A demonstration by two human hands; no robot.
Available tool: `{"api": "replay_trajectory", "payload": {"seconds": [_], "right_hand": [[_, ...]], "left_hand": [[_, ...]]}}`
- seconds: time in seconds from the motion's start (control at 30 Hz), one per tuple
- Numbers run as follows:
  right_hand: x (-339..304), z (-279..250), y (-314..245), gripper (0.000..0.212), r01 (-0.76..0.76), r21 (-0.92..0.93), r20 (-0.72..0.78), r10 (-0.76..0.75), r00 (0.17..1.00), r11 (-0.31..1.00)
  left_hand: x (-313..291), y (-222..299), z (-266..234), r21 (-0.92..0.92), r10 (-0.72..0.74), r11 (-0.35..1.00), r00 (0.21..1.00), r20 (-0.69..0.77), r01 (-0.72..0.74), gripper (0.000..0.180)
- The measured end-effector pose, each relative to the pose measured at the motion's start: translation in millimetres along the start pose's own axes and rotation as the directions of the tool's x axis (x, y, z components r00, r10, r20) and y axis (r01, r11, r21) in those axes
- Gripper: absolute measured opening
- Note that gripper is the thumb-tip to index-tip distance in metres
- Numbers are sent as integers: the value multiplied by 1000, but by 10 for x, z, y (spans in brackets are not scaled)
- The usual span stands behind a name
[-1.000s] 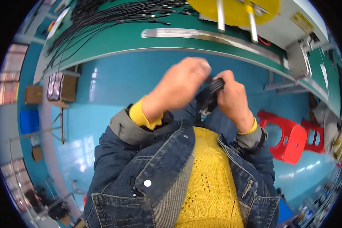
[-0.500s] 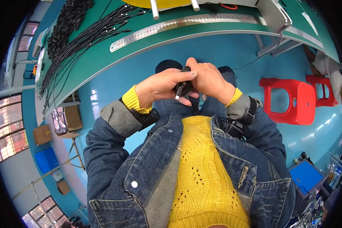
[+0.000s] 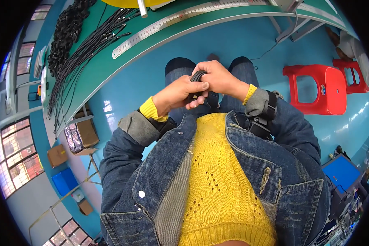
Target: The person picks up a cable, winds it around the pegs of a machine, and removes the coiled cable to secure it with a tie by hand.
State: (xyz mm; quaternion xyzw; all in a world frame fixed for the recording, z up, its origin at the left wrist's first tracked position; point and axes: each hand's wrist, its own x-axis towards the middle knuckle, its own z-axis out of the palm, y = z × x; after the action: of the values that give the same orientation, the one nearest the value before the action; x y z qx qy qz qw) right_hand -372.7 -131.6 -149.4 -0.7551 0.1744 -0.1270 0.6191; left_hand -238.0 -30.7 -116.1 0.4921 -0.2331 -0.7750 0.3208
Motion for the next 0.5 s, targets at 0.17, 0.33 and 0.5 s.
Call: {"api": "replay_trajectory", "payload": {"seconds": [0.17, 0.33, 0.5], "right_hand": [[-18, -29, -167, 12, 108, -534, 134, -42, 990, 839], [-26, -52, -118, 15, 132, -457, 100, -97, 990, 879], [-52, -18, -56, 17, 120, -513, 69, -98, 993, 850]], "left_hand": [[45, 10, -88, -51, -180, 981, 977, 118, 187, 35], [58, -69, -111, -126, -63, 987, 959, 275, 101, 37], [95, -4, -116, -92, -183, 974, 960, 211, 206, 34]]}}
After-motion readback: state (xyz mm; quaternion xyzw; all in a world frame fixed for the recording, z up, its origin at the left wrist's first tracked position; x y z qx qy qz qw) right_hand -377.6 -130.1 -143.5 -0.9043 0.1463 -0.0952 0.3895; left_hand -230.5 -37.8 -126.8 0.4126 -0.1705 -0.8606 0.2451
